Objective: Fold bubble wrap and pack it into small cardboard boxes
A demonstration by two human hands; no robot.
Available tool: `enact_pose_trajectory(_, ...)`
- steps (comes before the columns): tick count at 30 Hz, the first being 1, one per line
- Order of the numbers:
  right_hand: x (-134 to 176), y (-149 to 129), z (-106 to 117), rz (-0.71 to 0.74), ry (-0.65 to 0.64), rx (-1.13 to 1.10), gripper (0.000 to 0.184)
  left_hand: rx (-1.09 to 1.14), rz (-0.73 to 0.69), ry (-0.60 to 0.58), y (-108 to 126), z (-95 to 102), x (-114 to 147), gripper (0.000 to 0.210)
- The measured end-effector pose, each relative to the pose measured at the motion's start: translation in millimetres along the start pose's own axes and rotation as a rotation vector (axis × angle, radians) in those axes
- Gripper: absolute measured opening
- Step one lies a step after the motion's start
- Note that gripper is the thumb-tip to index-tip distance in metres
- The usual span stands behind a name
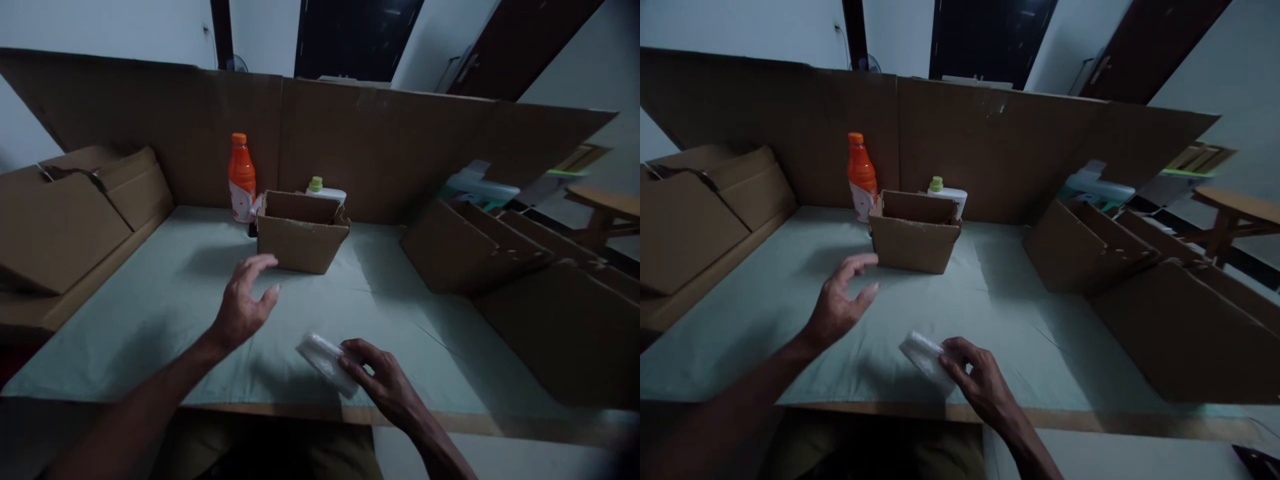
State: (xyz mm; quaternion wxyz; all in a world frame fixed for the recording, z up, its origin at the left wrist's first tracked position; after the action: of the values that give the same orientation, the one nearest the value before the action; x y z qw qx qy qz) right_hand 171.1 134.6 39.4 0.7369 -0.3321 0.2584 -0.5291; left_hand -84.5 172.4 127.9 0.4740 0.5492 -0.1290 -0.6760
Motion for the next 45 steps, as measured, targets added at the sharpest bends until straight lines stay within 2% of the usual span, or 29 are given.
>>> enact_pose_trajectory(2,-9,-5,18,0.006,-0.022,0.065,0.034,-0.210,-0.211,0.051,4,-1.1,-48,0.044)
enact_pose_trajectory(4,-20,-15,40,0.024,-0.018,0.133,0.033,-0.347,-0.273,0.067,-10,-10.6,-79,0.045)
enact_pose_trajectory(5,-26,-21,54,0.036,0.003,0.163,0.033,-0.382,-0.288,0.073,-18,-15.6,-87,0.039)
enact_pose_trajectory(8,-49,-45,102,0.072,0.129,0.242,0.035,-0.389,-0.378,0.083,-30,-28.2,-78,0.020)
enact_pose_trajectory(11,-82,-73,145,0.103,0.259,0.373,0.034,-0.353,-0.486,0.098,-30,-32.2,-54,0.021)
enact_pose_trajectory(14,-130,-104,160,0.178,0.286,0.544,0.027,-0.341,-0.500,0.112,-36,-31.8,-46,0.029)
enact_pose_trajectory(16,-167,-120,152,0.232,0.222,0.675,0.024,-0.342,-0.499,0.115,-41,-33.3,-48,0.030)
enact_pose_trajectory(20,-225,-137,116,0.339,0.049,0.929,0.020,-0.304,-0.513,0.143,-47,-35.6,-50,0.025)
enact_pose_trajectory(22,-241,-143,100,0.397,0.015,0.968,0.020,-0.277,-0.509,0.152,-49,-36.4,-50,0.025)
enact_pose_trajectory(26,-254,-148,76,0.506,0.027,0.914,0.019,-0.233,-0.488,0.171,-52,-35.9,-50,0.025)
enact_pose_trajectory(31,-271,-125,44,0.519,-0.002,0.866,0.017,-0.227,-0.469,0.155,-54,-37.4,-51,0.028)
enact_pose_trajectory(35,-282,-93,15,0.439,-0.189,0.944,0.017,-0.233,-0.495,0.158,-53,-37.7,-49,0.032)
enact_pose_trajectory(38,-282,-84,11,0.423,-0.256,0.933,0.029,-0.224,-0.493,0.144,-55,-38.8,-49,0.033)
enact_pose_trajectory(43,-277,-100,30,0.493,-0.133,0.759,0.033,-0.242,-0.512,0.128,-55,-39.7,-47,0.028)
enact_pose_trajectory(45,-277,-107,31,0.510,-0.107,0.696,0.033,-0.249,-0.514,0.117,-55,-40.2,-46,0.029)
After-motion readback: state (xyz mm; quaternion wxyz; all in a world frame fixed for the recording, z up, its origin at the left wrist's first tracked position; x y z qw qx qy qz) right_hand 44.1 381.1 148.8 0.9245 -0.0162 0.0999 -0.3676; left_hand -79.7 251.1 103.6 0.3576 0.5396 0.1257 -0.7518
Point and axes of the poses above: each hand's wrist, its own x-axis away from the middle knuckle, its own z-axis out of the back of the hand, y = z × x, the point moved 10 cm from there along -x, towards the middle knuckle, and after that the axes turned 3 degrees about x, right-handed, at the moved point
